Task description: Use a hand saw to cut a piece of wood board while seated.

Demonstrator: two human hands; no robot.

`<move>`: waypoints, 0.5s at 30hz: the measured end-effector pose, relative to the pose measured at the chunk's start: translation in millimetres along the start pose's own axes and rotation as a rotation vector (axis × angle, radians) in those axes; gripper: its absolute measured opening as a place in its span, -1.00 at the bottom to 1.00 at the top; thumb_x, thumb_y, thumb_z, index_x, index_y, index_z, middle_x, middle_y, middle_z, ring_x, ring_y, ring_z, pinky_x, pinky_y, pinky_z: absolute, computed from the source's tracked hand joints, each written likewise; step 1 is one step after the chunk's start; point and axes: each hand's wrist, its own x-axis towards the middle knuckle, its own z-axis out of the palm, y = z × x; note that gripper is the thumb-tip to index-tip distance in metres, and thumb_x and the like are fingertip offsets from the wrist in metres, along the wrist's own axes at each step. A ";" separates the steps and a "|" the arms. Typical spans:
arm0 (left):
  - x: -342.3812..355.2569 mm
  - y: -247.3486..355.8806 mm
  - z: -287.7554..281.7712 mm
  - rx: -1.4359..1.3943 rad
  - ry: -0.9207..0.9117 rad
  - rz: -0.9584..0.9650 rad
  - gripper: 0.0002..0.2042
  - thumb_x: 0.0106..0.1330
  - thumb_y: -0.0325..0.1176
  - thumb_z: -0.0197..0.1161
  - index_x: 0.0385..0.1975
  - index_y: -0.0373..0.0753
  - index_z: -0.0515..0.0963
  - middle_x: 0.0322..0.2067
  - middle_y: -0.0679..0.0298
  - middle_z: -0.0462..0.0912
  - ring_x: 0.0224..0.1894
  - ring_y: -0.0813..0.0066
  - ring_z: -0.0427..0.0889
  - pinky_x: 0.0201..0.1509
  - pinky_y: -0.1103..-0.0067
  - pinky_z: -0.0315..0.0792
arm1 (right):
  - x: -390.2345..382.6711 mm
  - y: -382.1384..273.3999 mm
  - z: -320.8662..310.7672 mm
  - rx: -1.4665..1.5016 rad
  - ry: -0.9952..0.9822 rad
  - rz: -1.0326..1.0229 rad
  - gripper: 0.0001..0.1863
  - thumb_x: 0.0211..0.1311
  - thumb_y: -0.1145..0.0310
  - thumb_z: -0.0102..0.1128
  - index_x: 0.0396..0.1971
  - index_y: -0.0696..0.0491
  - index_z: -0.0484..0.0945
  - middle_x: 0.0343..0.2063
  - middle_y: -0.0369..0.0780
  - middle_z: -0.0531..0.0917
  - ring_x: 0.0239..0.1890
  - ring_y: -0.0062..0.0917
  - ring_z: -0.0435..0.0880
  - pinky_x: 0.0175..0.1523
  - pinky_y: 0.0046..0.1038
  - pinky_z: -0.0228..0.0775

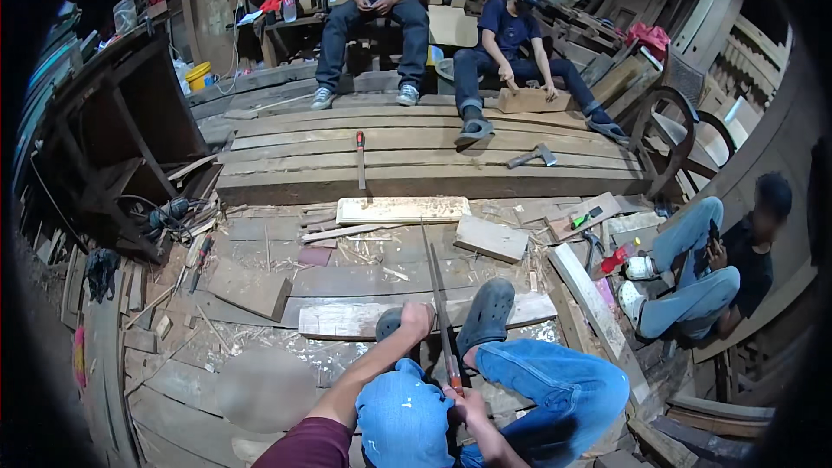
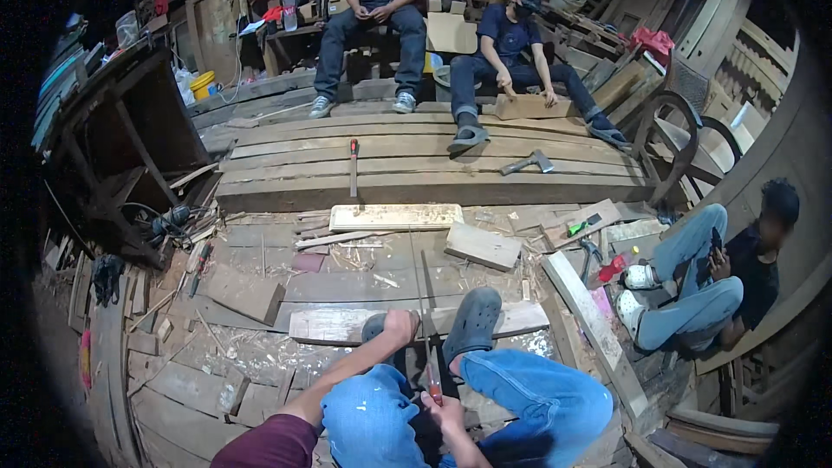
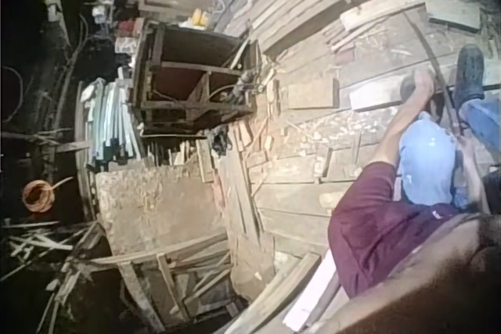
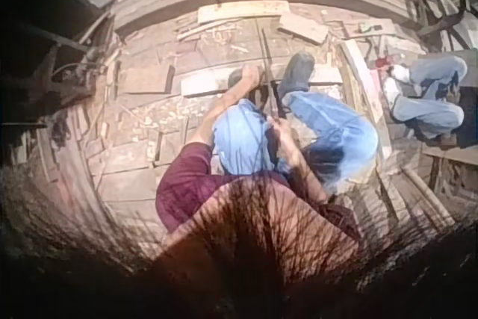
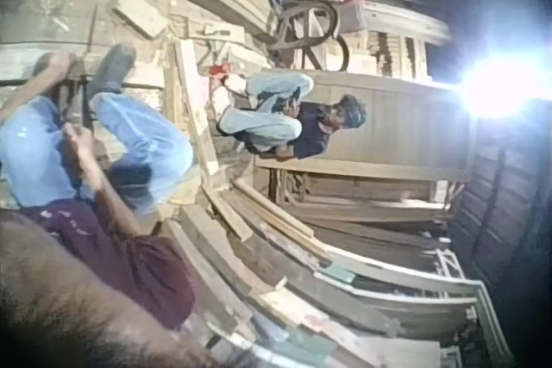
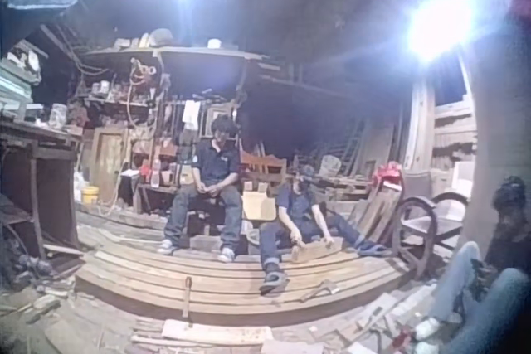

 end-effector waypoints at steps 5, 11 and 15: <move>0.2 2.2 -4.7 0.010 0.069 -0.060 -0.87 0.13 -0.29 0.07 -0.42 -0.02 0.58 -0.44 0.32 0.66 -0.37 0.45 0.64 -0.34 0.43 0.38 | 4.3 5.3 2.1 -0.254 0.028 -0.085 -0.53 0.03 -0.09 0.16 -0.46 0.09 0.63 -0.58 -0.14 0.63 -0.50 -0.45 0.61 -0.35 -0.44 0.36; -3.4 -1.6 -4.9 -0.045 -0.002 -0.044 -0.84 0.17 -0.27 0.04 -0.42 -0.02 0.59 -0.42 0.31 0.66 -0.35 0.42 0.65 -0.37 0.44 0.40 | -12.7 -8.1 7.5 -0.122 0.043 -0.072 -0.55 0.04 -0.06 0.15 -0.49 0.10 0.62 -0.60 -0.13 0.61 -0.48 -0.45 0.60 -0.33 -0.42 0.34; -9.0 0.8 -17.1 -0.128 -0.012 -0.045 -0.83 0.14 -0.28 0.06 -0.53 -0.03 0.62 -0.44 0.26 0.66 -0.38 0.36 0.65 -0.38 0.47 0.43 | -16.0 -9.2 6.6 -0.132 0.062 -0.066 -0.41 0.04 -0.17 0.05 -0.54 0.16 0.61 -0.63 -0.14 0.60 -0.48 -0.41 0.59 -0.32 -0.39 0.34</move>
